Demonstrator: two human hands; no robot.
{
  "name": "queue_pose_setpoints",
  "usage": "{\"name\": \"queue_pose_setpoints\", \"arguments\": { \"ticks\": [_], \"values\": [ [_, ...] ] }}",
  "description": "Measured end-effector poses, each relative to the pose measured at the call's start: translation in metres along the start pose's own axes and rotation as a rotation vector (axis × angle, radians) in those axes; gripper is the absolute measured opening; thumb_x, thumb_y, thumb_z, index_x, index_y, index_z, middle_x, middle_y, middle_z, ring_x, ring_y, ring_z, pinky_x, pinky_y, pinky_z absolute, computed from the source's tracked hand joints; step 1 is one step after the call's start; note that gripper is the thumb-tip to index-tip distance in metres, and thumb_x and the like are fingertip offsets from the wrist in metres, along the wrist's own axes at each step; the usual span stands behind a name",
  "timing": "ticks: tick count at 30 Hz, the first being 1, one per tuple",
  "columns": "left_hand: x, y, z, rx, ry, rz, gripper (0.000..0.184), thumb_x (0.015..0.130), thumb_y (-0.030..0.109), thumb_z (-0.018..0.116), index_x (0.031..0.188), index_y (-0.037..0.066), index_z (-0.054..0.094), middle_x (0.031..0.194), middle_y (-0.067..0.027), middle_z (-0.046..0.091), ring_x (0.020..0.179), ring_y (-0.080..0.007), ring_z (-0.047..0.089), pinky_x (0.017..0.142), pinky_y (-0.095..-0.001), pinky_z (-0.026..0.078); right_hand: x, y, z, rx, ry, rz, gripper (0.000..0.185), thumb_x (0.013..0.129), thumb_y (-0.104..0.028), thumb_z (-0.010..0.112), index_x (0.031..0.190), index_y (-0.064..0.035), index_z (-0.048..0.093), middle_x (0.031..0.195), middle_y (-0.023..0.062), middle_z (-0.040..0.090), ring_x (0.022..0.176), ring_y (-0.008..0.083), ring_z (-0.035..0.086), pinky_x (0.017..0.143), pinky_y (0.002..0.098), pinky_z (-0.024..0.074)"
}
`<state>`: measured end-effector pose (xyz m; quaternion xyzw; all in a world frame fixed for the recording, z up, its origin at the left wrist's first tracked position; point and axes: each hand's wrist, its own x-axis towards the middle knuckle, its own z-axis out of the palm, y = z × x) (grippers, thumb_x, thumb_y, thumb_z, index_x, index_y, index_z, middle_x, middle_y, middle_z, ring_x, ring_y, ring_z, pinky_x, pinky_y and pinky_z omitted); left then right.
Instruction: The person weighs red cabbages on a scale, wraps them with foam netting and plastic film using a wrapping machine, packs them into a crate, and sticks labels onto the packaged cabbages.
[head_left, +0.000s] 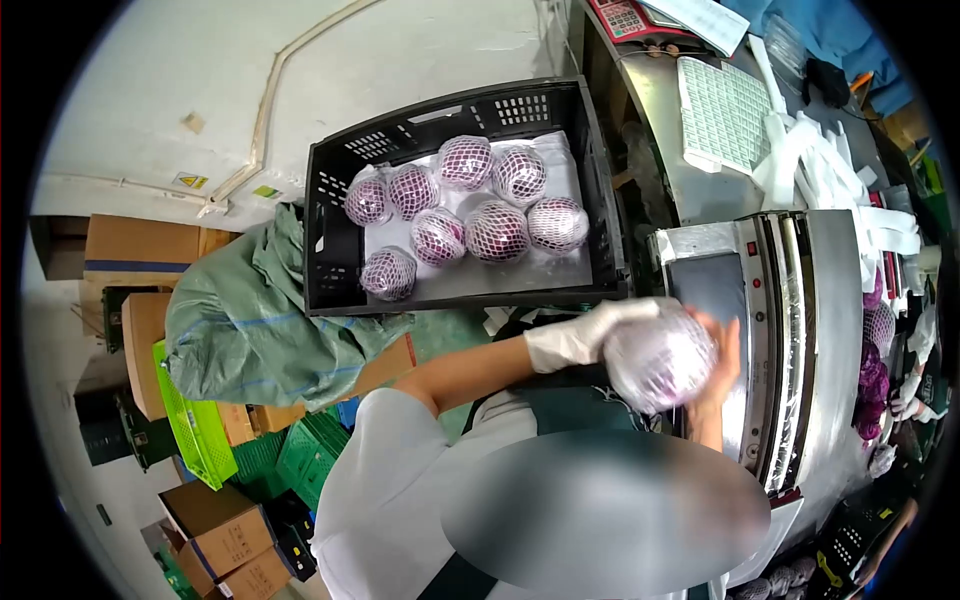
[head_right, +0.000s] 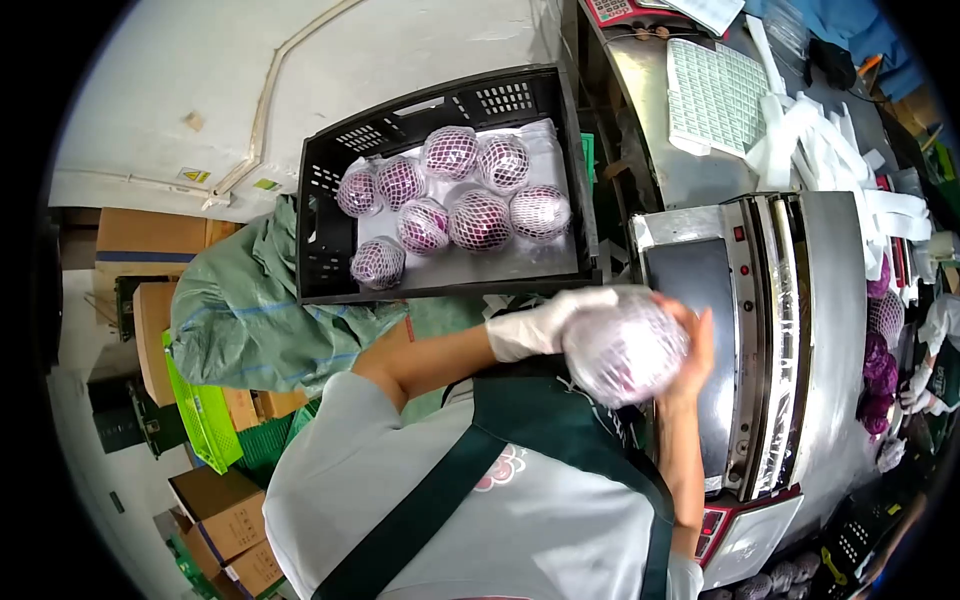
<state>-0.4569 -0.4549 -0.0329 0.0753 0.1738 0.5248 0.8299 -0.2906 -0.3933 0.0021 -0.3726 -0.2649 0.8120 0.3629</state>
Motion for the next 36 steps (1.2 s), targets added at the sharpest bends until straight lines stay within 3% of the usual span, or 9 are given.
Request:
{"name": "queue_pose_setpoints", "arguments": {
  "ticks": [5,8,15,18,20,22,25,27,36],
  "values": [
    [-0.074,0.075,-0.024,0.101,0.216,0.199,0.053,0.085,0.038,0.049,0.124,0.002,0.044,0.122,-0.0182,0.050,0.110,-0.0282,0.052,0.095,-0.0424,0.044,0.032,0.001,0.048,-0.714,-0.217,-0.276,0.061,0.092,-0.048,0.038,0.121,0.0036,0.049,0.118,0.0161,0.054,0.111,0.0248,0.050,0.095,0.0341,0.0377],
    [-0.093,0.109,-0.047,0.259,0.469,0.338,0.054,0.087,0.038,0.047,0.124,0.000,0.043,0.120,-0.0190,0.052,0.109,-0.0286,0.053,0.093,-0.0423,0.045,0.031,-0.008,0.036,-0.730,-0.139,-0.153,0.038,0.090,-0.028,0.053,0.108,0.0038,0.060,0.102,0.0125,0.062,0.098,0.0186,0.057,0.085,0.0295,0.0435],
    [-0.078,0.115,-0.092,0.810,0.835,-0.319,0.075,0.085,0.063,0.038,0.131,0.003,0.037,0.138,-0.0145,0.034,0.125,-0.0226,0.036,0.100,-0.0360,0.034,0.015,0.011,-0.005,-0.765,-0.118,0.096,0.021,0.087,-0.017,0.060,0.097,0.0007,0.065,0.082,0.0027,0.064,0.073,0.0071,0.054,0.067,0.0198,0.0425],
    [-0.078,0.073,-0.239,0.679,0.599,-0.190,0.058,0.092,0.052,0.034,0.131,0.010,0.043,0.132,-0.0127,0.043,0.122,-0.0202,0.039,0.104,-0.0332,0.028,0.003,0.007,-0.015,-0.808,-0.108,0.094,0.022,0.087,-0.017,0.060,0.098,0.0013,0.064,0.081,0.0028,0.064,0.072,0.0068,0.054,0.066,0.0200,0.0427],
    [-0.085,0.077,-0.209,0.367,0.517,-0.257,0.055,0.092,0.050,0.039,0.122,0.005,0.050,0.124,-0.0120,0.050,0.117,-0.0183,0.043,0.100,-0.0325,0.032,-0.005,-0.001,-0.020,-0.804,-0.066,0.084,0.021,0.087,-0.016,0.060,0.097,0.0027,0.064,0.085,0.0039,0.064,0.073,0.0073,0.055,0.067,0.0205,0.0441],
    [-0.085,0.081,-0.193,0.757,0.879,-0.520,0.054,0.091,0.046,0.043,0.111,-0.002,0.055,0.109,-0.0110,0.057,0.101,-0.0183,0.052,0.090,-0.0308,0.039,-0.018,-0.009,-0.030,-0.724,0.009,0.059,0.020,0.087,-0.013,0.059,0.096,0.0040,0.064,0.089,0.0053,0.064,0.076,0.0083,0.057,0.070,0.0212,0.0454],
    [-0.071,0.086,-0.149,0.589,0.743,-0.146,0.038,0.085,0.039,0.057,0.089,0.002,0.063,0.075,-0.0020,0.061,0.068,-0.0114,0.055,0.063,-0.0256,0.043,-0.041,-0.030,-0.043,-0.712,0.062,-0.011,0.020,0.087,-0.011,0.058,0.096,0.0051,0.063,0.093,0.0077,0.065,0.077,0.0114,0.060,0.072,0.0235,0.0477],
    [-0.049,0.119,-0.184,1.028,0.945,-0.323,0.032,0.086,0.036,0.058,0.082,0.005,0.062,0.066,-0.0016,0.060,0.062,-0.0094,0.055,0.054,-0.0220,0.042,-0.059,-0.055,-0.056,-0.754,0.122,-0.087,0.020,0.087,-0.012,0.058,0.098,0.0043,0.063,0.093,0.0083,0.065,0.077,0.0110,0.060,0.072,0.0238,0.0482],
    [0.130,0.123,0.024,1.599,0.362,0.246,0.029,0.094,0.019,0.047,0.103,-0.006,0.058,0.091,-0.0114,0.063,0.082,-0.0157,0.060,0.077,-0.0282,0.048,-0.191,-0.168,-0.180,-0.720,0.788,-0.352,0.029,0.084,-0.022,0.064,0.097,0.0037,0.063,0.083,0.0065,0.065,0.078,0.0110,0.060,0.070,0.0257,0.0485]
  ]
}}
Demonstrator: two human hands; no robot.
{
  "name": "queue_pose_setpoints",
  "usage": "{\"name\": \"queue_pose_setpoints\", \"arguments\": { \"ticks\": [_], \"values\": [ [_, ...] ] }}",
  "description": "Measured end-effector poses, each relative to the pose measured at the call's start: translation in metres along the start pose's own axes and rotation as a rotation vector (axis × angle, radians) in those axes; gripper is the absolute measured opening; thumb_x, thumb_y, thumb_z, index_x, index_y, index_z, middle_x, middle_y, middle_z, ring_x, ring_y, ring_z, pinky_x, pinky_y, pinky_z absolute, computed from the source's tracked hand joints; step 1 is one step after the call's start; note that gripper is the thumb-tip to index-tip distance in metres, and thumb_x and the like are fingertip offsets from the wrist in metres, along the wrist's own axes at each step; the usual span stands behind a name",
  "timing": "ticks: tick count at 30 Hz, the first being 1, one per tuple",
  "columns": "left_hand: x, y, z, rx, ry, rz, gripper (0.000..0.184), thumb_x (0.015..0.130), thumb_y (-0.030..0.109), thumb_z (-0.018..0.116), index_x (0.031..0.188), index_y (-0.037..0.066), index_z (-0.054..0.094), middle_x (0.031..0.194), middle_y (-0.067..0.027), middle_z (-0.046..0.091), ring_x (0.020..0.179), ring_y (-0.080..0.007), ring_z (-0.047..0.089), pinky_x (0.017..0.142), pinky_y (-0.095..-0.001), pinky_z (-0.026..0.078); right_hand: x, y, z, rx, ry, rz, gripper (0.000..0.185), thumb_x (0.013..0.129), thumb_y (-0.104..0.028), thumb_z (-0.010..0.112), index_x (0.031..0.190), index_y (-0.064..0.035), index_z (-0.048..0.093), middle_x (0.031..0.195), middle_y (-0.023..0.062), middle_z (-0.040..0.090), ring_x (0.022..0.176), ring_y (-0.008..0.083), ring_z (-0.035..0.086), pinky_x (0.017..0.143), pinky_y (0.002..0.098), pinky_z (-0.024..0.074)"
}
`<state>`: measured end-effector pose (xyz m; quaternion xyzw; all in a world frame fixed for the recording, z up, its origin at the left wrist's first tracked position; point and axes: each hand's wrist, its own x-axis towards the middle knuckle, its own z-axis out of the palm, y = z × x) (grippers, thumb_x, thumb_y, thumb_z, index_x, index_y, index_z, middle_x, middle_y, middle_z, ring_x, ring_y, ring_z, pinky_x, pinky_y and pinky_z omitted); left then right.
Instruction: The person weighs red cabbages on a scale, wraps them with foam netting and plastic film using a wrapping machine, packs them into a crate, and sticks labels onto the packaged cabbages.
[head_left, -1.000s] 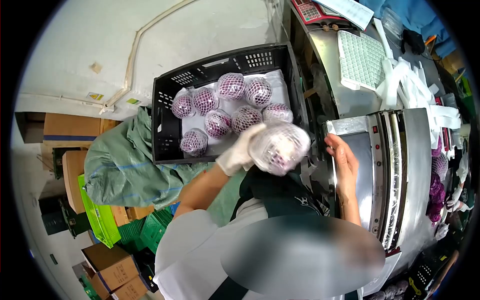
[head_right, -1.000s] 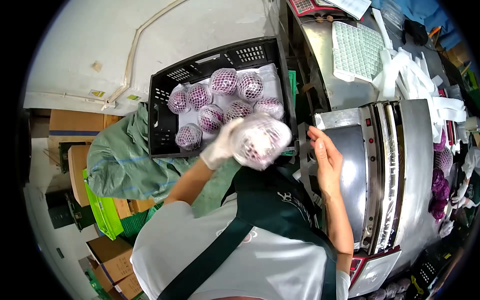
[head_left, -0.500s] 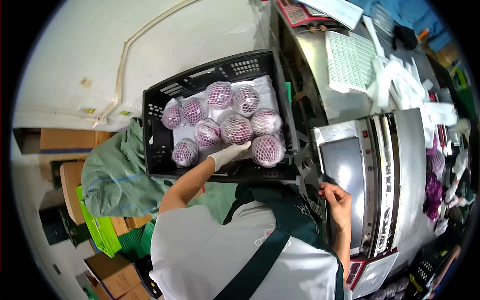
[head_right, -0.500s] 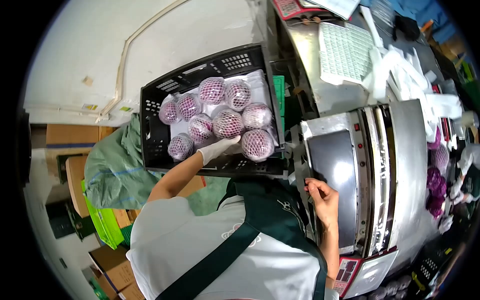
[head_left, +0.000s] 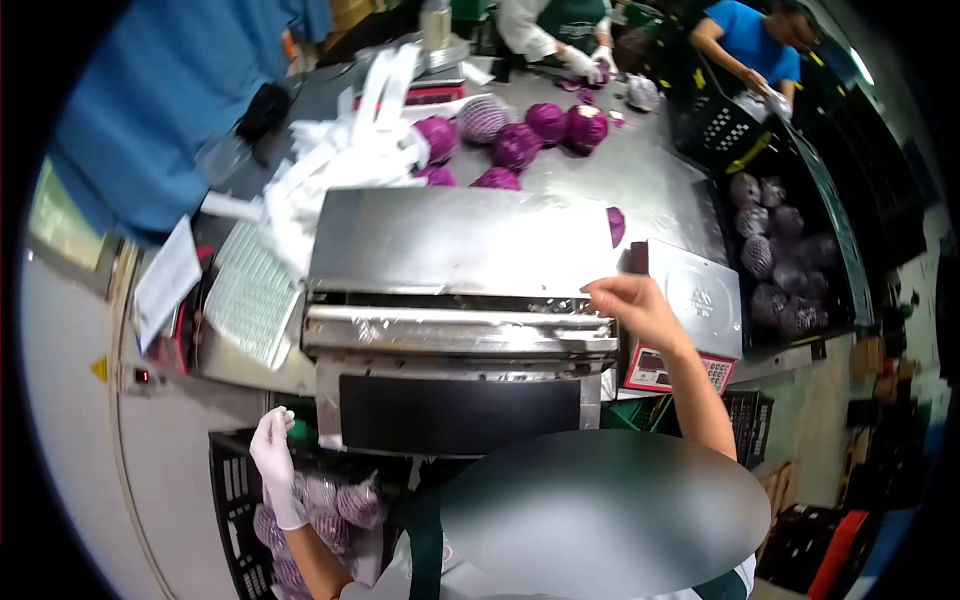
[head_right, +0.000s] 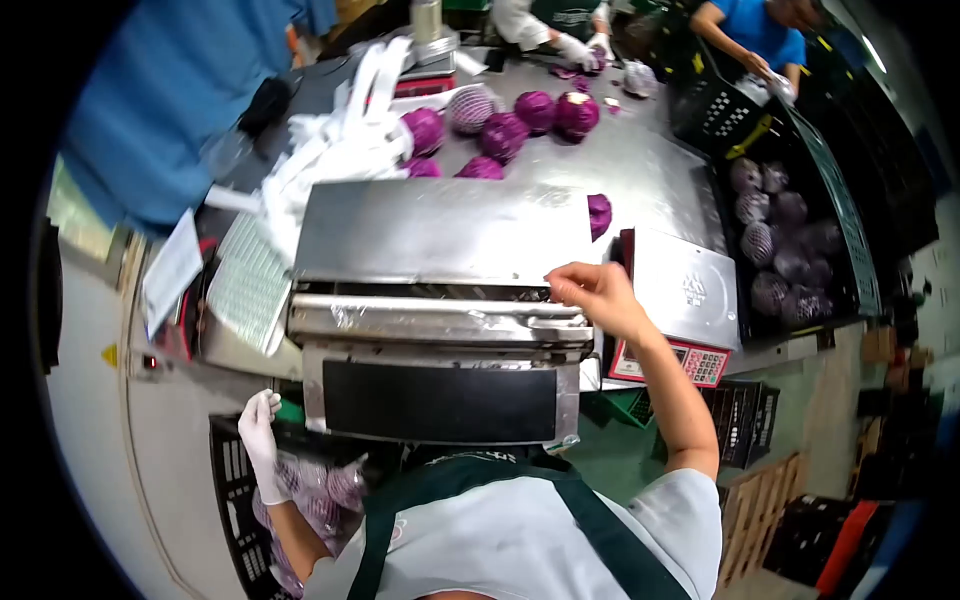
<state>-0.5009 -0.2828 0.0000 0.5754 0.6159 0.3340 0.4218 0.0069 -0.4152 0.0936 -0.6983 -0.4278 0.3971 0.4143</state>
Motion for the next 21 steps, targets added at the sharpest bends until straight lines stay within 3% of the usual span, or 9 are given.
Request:
{"name": "queue_pose_setpoints", "arguments": {
  "ticks": [4,6,8,11,12,14,16,19,21],
  "values": [
    [0.035,0.071,0.052,-0.077,-0.142,0.139,0.028,0.093,0.019,0.049,0.102,-0.006,0.059,0.091,-0.0100,0.064,0.086,-0.0145,0.060,0.081,-0.0263,0.046,0.056,0.018,-0.075,-0.050,0.195,-0.059,0.043,0.079,-0.029,0.069,0.105,0.0030,0.060,0.092,0.0129,0.065,0.086,0.0182,0.061,0.074,0.0304,0.0486],
    [0.049,0.099,0.079,-0.061,-0.182,0.171,0.026,0.092,0.016,0.049,0.100,-0.006,0.060,0.090,-0.0094,0.065,0.086,-0.0137,0.060,0.080,-0.0256,0.045,0.104,0.043,-0.113,0.002,0.204,-0.052,0.068,0.072,-0.040,0.073,0.120,0.0020,0.050,0.112,0.0231,0.056,0.100,0.0275,0.058,0.081,0.0353,0.0480],
    [0.061,0.121,0.100,-0.062,-0.215,0.210,0.022,0.091,0.011,0.048,0.100,-0.006,0.060,0.089,-0.0089,0.065,0.084,-0.0131,0.059,0.081,-0.0256,0.045,0.161,0.066,-0.141,-0.089,0.302,-0.014,0.084,0.067,-0.049,0.074,0.127,0.0008,0.044,0.122,0.0267,0.048,0.106,0.0307,0.054,0.082,0.0374,0.0477],
    [0.067,0.155,0.122,0.029,-0.218,0.196,0.019,0.089,0.006,0.048,0.097,-0.006,0.061,0.088,-0.0085,0.065,0.084,-0.0139,0.059,0.081,-0.0262,0.044,0.256,0.104,-0.176,-0.018,0.405,0.087,0.100,0.055,-0.059,0.075,0.131,-0.0031,0.040,0.126,0.0260,0.043,0.109,0.0355,0.051,0.085,0.0413,0.0454],
    [0.066,0.166,0.127,0.066,-0.192,0.198,0.019,0.088,0.004,0.048,0.096,-0.007,0.061,0.086,-0.0093,0.065,0.082,-0.0142,0.060,0.080,-0.0260,0.045,0.291,0.121,-0.183,-0.008,0.400,0.077,0.100,0.055,-0.059,0.075,0.131,-0.0031,0.040,0.126,0.0260,0.043,0.109,0.0355,0.051,0.085,0.0413,0.0454],
    [0.070,0.172,0.129,0.098,-0.170,0.191,0.019,0.088,0.003,0.047,0.096,-0.007,0.061,0.084,-0.0098,0.066,0.080,-0.0141,0.060,0.077,-0.0255,0.046,0.351,0.140,-0.192,-0.626,0.578,-0.238,0.105,0.050,-0.059,0.077,0.130,-0.0028,0.039,0.122,0.0233,0.045,0.107,0.0389,0.050,0.087,0.0435,0.0436],
    [0.067,0.182,0.132,0.149,-0.097,0.105,0.019,0.087,0.002,0.047,0.095,-0.007,0.061,0.083,-0.0100,0.066,0.078,-0.0141,0.061,0.074,-0.0250,0.046,0.397,0.144,-0.195,-0.790,0.575,-0.209,0.112,0.045,-0.059,0.078,0.131,-0.0031,0.034,0.123,0.0222,0.042,0.110,0.0399,0.047,0.091,0.0440,0.0408],
    [0.070,0.189,0.134,0.197,-0.058,0.029,0.017,0.086,0.002,0.048,0.094,-0.005,0.062,0.082,-0.0079,0.066,0.072,-0.0097,0.058,0.067,-0.0213,0.044,0.463,0.173,-0.220,-0.633,0.555,-0.151,0.115,0.043,-0.060,0.079,0.132,-0.0038,0.033,0.131,0.0238,0.037,0.119,0.0390,0.040,0.097,0.0423,0.0378],
    [0.073,0.195,0.138,0.225,-0.063,-0.011,0.017,0.086,0.002,0.049,0.093,-0.004,0.063,0.082,-0.0058,0.066,0.068,-0.0062,0.054,0.062,-0.0185,0.041,0.491,0.211,-0.234,-0.331,0.526,-0.233,0.109,0.044,-0.048,0.084,0.130,-0.0029,0.036,0.125,0.0207,0.046,0.113,0.0334,0.048,0.095,0.0386,0.0401]
  ]
}}
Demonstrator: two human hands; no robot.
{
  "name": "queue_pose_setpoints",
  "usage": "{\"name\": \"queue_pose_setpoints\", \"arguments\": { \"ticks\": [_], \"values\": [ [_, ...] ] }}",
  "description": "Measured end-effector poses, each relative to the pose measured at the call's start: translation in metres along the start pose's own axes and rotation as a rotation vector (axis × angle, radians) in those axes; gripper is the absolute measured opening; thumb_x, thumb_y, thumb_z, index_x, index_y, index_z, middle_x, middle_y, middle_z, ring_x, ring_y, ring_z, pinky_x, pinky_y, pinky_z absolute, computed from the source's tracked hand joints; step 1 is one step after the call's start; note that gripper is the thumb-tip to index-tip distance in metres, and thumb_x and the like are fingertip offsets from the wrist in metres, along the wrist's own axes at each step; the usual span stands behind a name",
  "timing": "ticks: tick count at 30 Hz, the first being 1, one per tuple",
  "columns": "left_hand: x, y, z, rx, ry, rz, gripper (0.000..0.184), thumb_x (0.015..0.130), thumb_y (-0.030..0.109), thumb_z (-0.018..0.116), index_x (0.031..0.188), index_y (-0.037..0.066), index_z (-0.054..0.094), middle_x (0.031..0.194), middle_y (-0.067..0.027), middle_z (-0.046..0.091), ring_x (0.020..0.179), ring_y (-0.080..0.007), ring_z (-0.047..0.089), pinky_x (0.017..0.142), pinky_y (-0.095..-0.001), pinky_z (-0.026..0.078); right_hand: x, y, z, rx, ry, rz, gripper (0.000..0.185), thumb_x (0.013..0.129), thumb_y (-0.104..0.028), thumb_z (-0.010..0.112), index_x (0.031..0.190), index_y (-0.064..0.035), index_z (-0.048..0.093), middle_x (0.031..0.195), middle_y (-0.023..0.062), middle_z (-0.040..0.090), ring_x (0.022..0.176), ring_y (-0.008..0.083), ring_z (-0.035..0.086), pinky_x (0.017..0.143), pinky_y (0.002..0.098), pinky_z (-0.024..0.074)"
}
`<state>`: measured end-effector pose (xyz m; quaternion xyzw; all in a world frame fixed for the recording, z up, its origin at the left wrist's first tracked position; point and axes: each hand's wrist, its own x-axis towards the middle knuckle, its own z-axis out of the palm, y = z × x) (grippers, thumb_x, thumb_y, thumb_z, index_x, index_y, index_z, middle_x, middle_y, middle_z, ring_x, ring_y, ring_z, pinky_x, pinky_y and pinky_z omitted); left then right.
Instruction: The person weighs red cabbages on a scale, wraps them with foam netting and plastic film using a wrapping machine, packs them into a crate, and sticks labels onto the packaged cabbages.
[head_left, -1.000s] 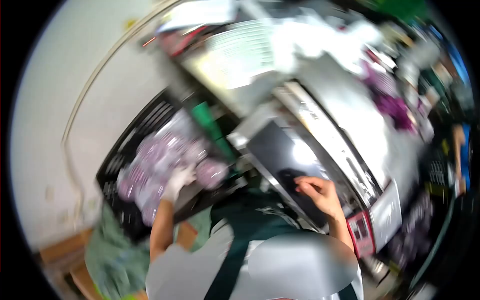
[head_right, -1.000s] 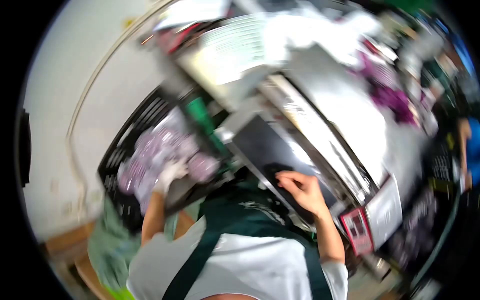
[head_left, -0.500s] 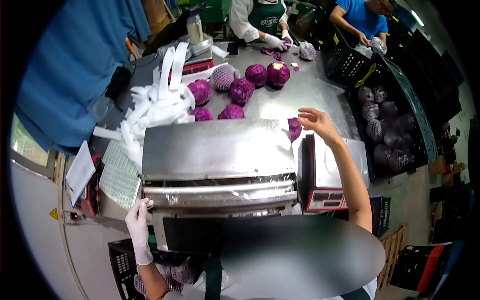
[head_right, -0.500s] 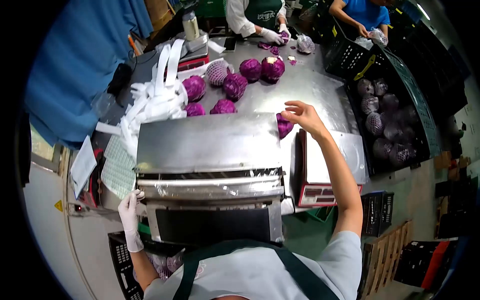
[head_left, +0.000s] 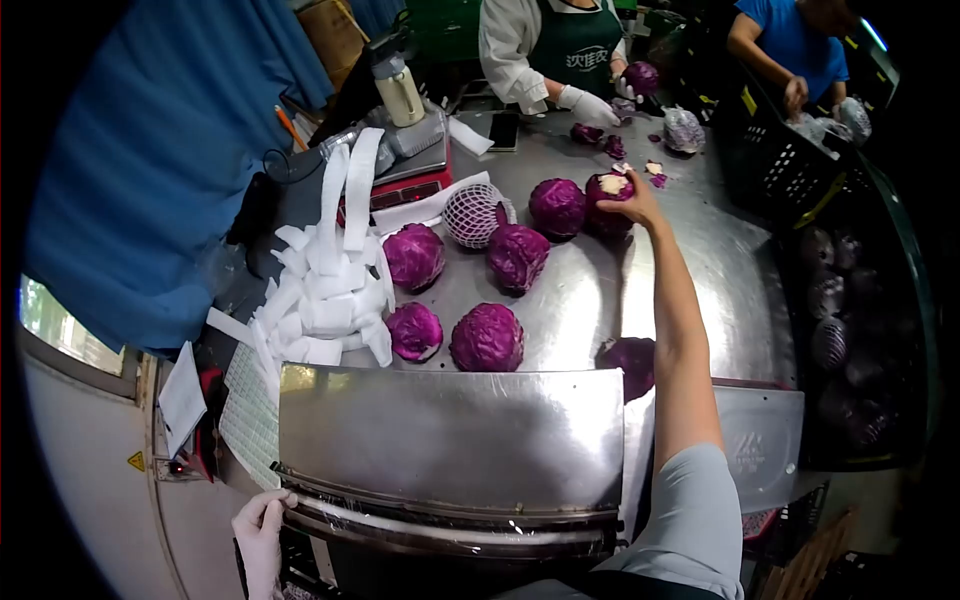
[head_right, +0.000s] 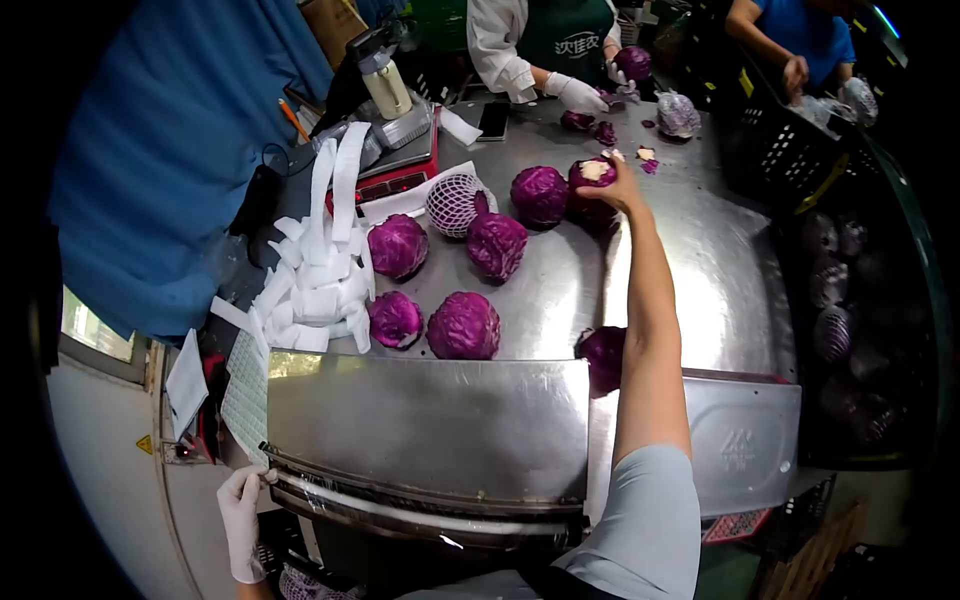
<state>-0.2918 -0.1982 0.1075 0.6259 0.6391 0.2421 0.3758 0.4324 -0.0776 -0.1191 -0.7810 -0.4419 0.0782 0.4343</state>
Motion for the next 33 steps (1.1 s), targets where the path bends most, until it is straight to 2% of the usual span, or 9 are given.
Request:
{"name": "queue_pose_setpoints", "arguments": {
  "ticks": [3,7,9,13,19,27,31,32,33],
  "values": [
    [0.004,0.010,0.003,0.033,-0.015,0.015,0.017,0.086,0.002,0.049,0.094,-0.004,0.063,0.083,-0.0064,0.066,0.072,-0.0075,0.056,0.065,-0.0193,0.043,-0.027,-0.002,-0.015,0.418,0.087,0.134,0.092,0.051,-0.029,0.086,0.127,-0.0037,0.042,0.114,0.0135,0.054,0.103,0.0270,0.054,0.090,0.0334,0.0443],
    [0.020,0.031,0.008,0.034,-0.094,0.072,0.018,0.087,0.003,0.050,0.096,-0.006,0.062,0.086,-0.0105,0.066,0.082,-0.0142,0.061,0.077,-0.0248,0.046,-0.084,0.009,-0.023,1.182,0.232,0.342,0.073,0.068,-0.013,0.076,0.130,-0.0103,0.037,0.121,0.0116,0.048,0.110,0.0289,0.050,0.085,0.0430,0.0476],
    [0.032,0.052,0.016,0.104,-0.130,0.177,0.021,0.090,0.010,0.048,0.089,-0.007,0.061,0.082,-0.0096,0.064,0.079,-0.0145,0.061,0.077,-0.0258,0.046,-0.101,0.014,-0.018,1.488,0.244,0.331,0.070,0.071,-0.019,0.074,0.130,-0.0121,0.037,0.127,0.0121,0.043,0.118,0.0320,0.042,0.090,0.0543,0.0434],
    [0.084,0.084,0.034,0.196,-0.243,0.326,0.024,0.088,0.015,0.054,0.097,-0.005,0.062,0.085,-0.0067,0.066,0.081,-0.0102,0.060,0.075,-0.0228,0.046,-0.119,0.018,-0.023,1.865,0.237,0.417,0.066,0.074,-0.026,0.072,0.129,-0.0142,0.038,0.134,0.0107,0.039,0.122,0.0328,0.040,0.095,0.0572,0.0380],
    [0.234,0.065,0.105,0.542,-0.334,0.529,0.028,0.080,0.021,0.057,0.102,0.004,0.062,0.092,-0.0132,0.065,0.083,-0.0275,0.062,0.076,-0.0311,0.047,-0.156,-0.003,-0.095,1.608,0.044,0.257,0.070,0.075,-0.025,0.070,0.134,-0.0163,0.033,0.138,0.0105,0.034,0.127,0.0334,0.034,0.099,0.0559,0.0339],
    [0.321,0.047,0.193,1.064,-0.026,1.498,0.023,0.075,0.013,0.054,0.097,0.014,0.063,0.121,-0.0094,0.049,0.093,-0.0236,0.059,0.075,-0.0370,0.047,-0.322,-0.053,-0.196,1.512,0.251,0.297,0.060,0.084,-0.028,0.059,0.136,-0.0134,0.033,0.139,0.0132,0.032,0.127,0.0330,0.034,0.101,0.0532,0.0322],
    [0.315,0.064,0.187,1.280,-0.025,1.395,0.010,0.076,0.014,0.053,0.079,0.012,0.062,0.089,-0.0052,0.060,0.085,-0.0211,0.060,0.069,-0.0356,0.046,-0.426,-0.051,-0.241,1.286,0.150,0.347,0.064,0.083,-0.029,0.060,0.137,-0.0134,0.030,0.138,0.0114,0.033,0.126,0.0312,0.036,0.099,0.0505,0.0360],
    [0.320,0.063,0.183,1.062,0.111,1.537,0.006,0.073,0.015,0.056,0.076,0.012,0.060,0.077,-0.0029,0.059,0.081,-0.0212,0.060,0.067,-0.0353,0.045,-0.442,-0.069,-0.248,1.174,0.160,0.346,0.068,0.082,-0.029,0.062,0.138,-0.0120,0.028,0.137,0.0115,0.034,0.125,0.0310,0.037,0.098,0.0494,0.0372],
    [0.296,0.089,0.167,1.030,-0.032,1.393,0.007,0.071,0.012,0.058,0.077,0.009,0.057,0.078,-0.0071,0.058,0.078,-0.0246,0.060,0.068,-0.0376,0.046,-0.456,-0.086,-0.252,1.064,0.171,0.347,0.071,0.081,-0.029,0.063,0.138,-0.0106,0.026,0.136,0.0115,0.035,0.124,0.0307,0.038,0.097,0.0483,0.0385]
  ]
}}
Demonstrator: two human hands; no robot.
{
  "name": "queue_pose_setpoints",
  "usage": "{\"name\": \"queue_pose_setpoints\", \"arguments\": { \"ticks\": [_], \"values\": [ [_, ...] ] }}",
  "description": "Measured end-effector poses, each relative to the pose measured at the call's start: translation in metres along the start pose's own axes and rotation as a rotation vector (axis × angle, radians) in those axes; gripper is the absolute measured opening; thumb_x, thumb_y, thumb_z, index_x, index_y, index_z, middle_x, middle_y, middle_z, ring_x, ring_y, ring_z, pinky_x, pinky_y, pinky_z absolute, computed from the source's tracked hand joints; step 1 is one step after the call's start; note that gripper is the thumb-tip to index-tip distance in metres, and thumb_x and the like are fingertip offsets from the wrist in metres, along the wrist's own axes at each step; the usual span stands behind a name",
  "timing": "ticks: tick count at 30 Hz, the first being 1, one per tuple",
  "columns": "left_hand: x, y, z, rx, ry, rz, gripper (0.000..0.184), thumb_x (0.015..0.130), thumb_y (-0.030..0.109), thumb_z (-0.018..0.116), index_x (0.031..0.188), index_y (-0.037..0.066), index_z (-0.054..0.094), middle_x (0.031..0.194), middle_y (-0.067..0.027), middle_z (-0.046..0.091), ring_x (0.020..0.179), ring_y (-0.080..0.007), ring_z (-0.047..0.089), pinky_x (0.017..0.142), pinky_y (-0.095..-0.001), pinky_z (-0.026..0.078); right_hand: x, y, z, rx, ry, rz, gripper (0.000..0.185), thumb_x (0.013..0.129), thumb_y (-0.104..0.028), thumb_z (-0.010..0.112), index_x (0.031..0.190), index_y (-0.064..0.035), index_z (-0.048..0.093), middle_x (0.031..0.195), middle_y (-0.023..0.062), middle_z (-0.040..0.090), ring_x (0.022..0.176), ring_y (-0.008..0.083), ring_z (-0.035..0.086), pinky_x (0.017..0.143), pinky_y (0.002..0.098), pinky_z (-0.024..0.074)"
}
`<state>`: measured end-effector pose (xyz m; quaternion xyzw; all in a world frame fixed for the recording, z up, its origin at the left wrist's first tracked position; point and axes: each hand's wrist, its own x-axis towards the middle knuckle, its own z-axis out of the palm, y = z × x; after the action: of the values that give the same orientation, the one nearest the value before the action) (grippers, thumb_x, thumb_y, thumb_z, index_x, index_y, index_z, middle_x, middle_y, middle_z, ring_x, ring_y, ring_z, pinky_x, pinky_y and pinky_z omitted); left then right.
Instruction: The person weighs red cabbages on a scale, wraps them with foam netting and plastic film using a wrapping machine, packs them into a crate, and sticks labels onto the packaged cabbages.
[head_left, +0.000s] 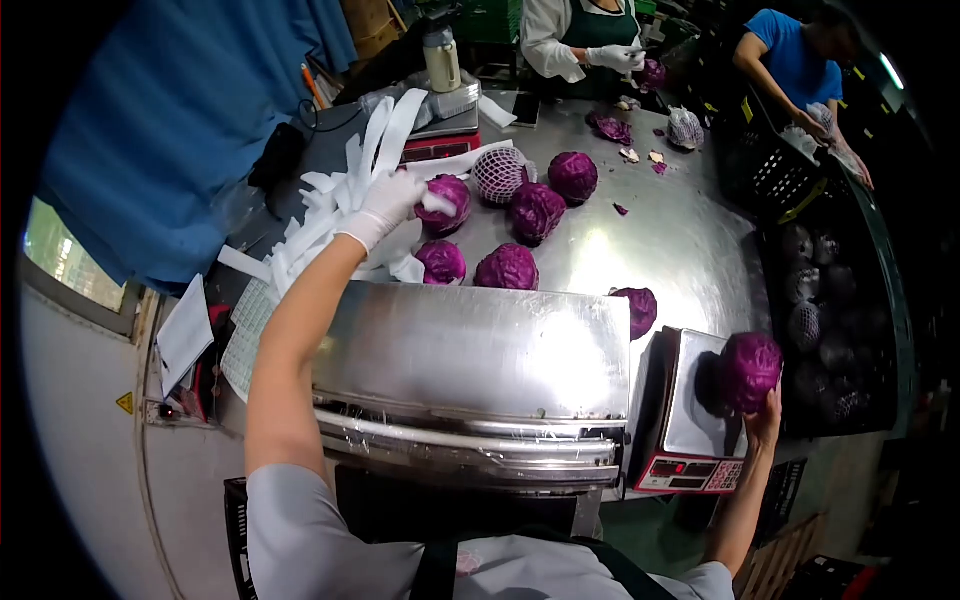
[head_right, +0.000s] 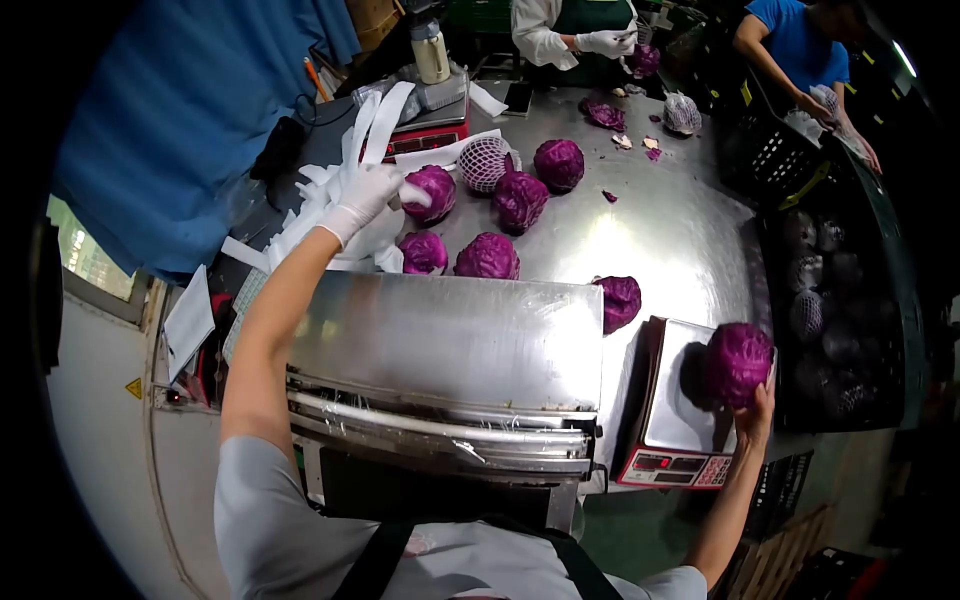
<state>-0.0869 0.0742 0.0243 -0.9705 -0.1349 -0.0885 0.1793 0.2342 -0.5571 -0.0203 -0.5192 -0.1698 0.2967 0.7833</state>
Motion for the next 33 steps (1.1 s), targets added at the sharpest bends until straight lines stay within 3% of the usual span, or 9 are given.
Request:
{"name": "queue_pose_setpoints", "arguments": {
  "ticks": [2,4,8,10,20,22,24,26,33],
  "values": [
    [0.005,0.005,-0.041,-0.177,0.112,-0.345,0.019,0.068,0.013,0.064,0.083,0.008,0.055,0.094,-0.0110,0.059,0.085,-0.0318,0.057,0.073,-0.0373,0.046,-0.023,-0.007,-0.007,-0.076,0.120,-0.005,0.082,0.072,-0.018,0.071,0.138,-0.0078,0.024,0.131,0.0152,0.039,0.118,0.0307,0.044,0.094,0.0455,0.0427],
    [-0.001,0.005,-0.078,-0.316,0.675,-0.198,0.017,0.072,0.009,0.062,0.087,0.003,0.055,0.087,-0.0155,0.055,0.082,-0.0305,0.058,0.073,-0.0388,0.046,-0.035,-0.006,-0.022,-0.255,0.126,-0.086,0.082,0.070,-0.019,0.072,0.137,-0.0058,0.026,0.130,0.0149,0.040,0.116,0.0284,0.045,0.094,0.0408,0.0420],
    [-0.015,0.039,-0.183,-0.428,0.994,-0.116,0.022,0.085,0.003,0.053,0.107,0.001,0.050,0.097,-0.0089,0.058,0.085,-0.0210,0.058,0.076,-0.0295,0.046,-0.042,-0.019,0.012,-0.664,0.111,-0.123,0.079,0.067,-0.017,0.074,0.134,-0.0029,0.036,0.122,0.0131,0.049,0.111,0.0219,0.049,0.095,0.0309,0.0377],
    [-0.028,0.084,-0.229,-1.204,1.054,-0.314,0.019,0.087,0.006,0.052,0.105,0.001,0.051,0.093,-0.0043,0.057,0.083,-0.0143,0.055,0.074,-0.0265,0.045,-0.035,-0.020,0.027,-0.787,0.060,-0.138,0.081,0.065,-0.021,0.076,0.134,-0.0031,0.036,0.119,0.0144,0.051,0.110,0.0217,0.049,0.094,0.0313,0.0378],
    [-0.117,0.261,-0.306,-1.819,-0.063,-0.481,0.022,0.083,0.006,0.059,0.104,0.000,0.058,0.080,0.0030,0.058,0.068,-0.0017,0.051,0.060,-0.0156,0.043,-0.026,-0.029,0.045,-1.271,0.135,-0.290,0.092,0.057,-0.048,0.078,0.125,0.0029,0.044,0.121,0.0239,0.050,0.114,0.0320,0.049,0.094,0.0364,0.0398],
    [-0.126,0.288,-0.299,-1.703,-0.153,-0.368,0.020,0.081,0.007,0.062,0.100,0.001,0.061,0.076,0.0040,0.058,0.064,-0.0008,0.050,0.058,-0.0147,0.041,-0.049,-0.028,0.074,-1.432,0.288,-0.797,0.080,0.060,-0.041,0.078,0.121,0.0016,0.047,0.116,0.0243,0.053,0.108,0.0343,0.053,0.090,0.0367,0.0426],
    [-0.131,0.321,-0.274,-1.535,-0.169,-0.292,0.018,0.081,0.009,0.064,0.097,0.002,0.063,0.072,0.0047,0.058,0.061,0.0002,0.048,0.056,-0.0149,0.040,-0.110,-0.062,0.149,-0.868,0.024,-0.298,0.066,0.068,-0.025,0.076,0.122,0.0003,0.047,0.114,0.0153,0.057,0.104,0.0222,0.056,0.086,0.0324,0.0457],
    [-0.134,0.351,-0.254,-1.572,-0.068,-0.224,0.019,0.081,0.010,0.064,0.098,0.002,0.063,0.070,0.0058,0.059,0.060,0.0006,0.047,0.055,-0.0150,0.040,-0.150,-0.041,0.182,-0.562,-0.268,-0.325,0.047,0.073,-0.009,0.072,0.115,-0.0014,0.053,0.099,0.0063,0.062,0.086,0.0137,0.060,0.075,0.0266,0.0486],
    [-0.123,0.396,-0.233,-2.755,-0.283,-0.457,0.039,0.089,0.013,0.052,0.125,0.000,0.041,0.120,-0.0118,0.050,0.104,-0.0178,0.055,0.088,-0.0308,0.047,-0.180,0.007,0.216,-0.522,0.108,-0.434,0.019,0.084,-0.014,0.060,0.096,0.0014,0.064,0.067,0.0118,0.063,0.056,0.0069,0.056,0.050,0.0232,0.0428]
  ]
}}
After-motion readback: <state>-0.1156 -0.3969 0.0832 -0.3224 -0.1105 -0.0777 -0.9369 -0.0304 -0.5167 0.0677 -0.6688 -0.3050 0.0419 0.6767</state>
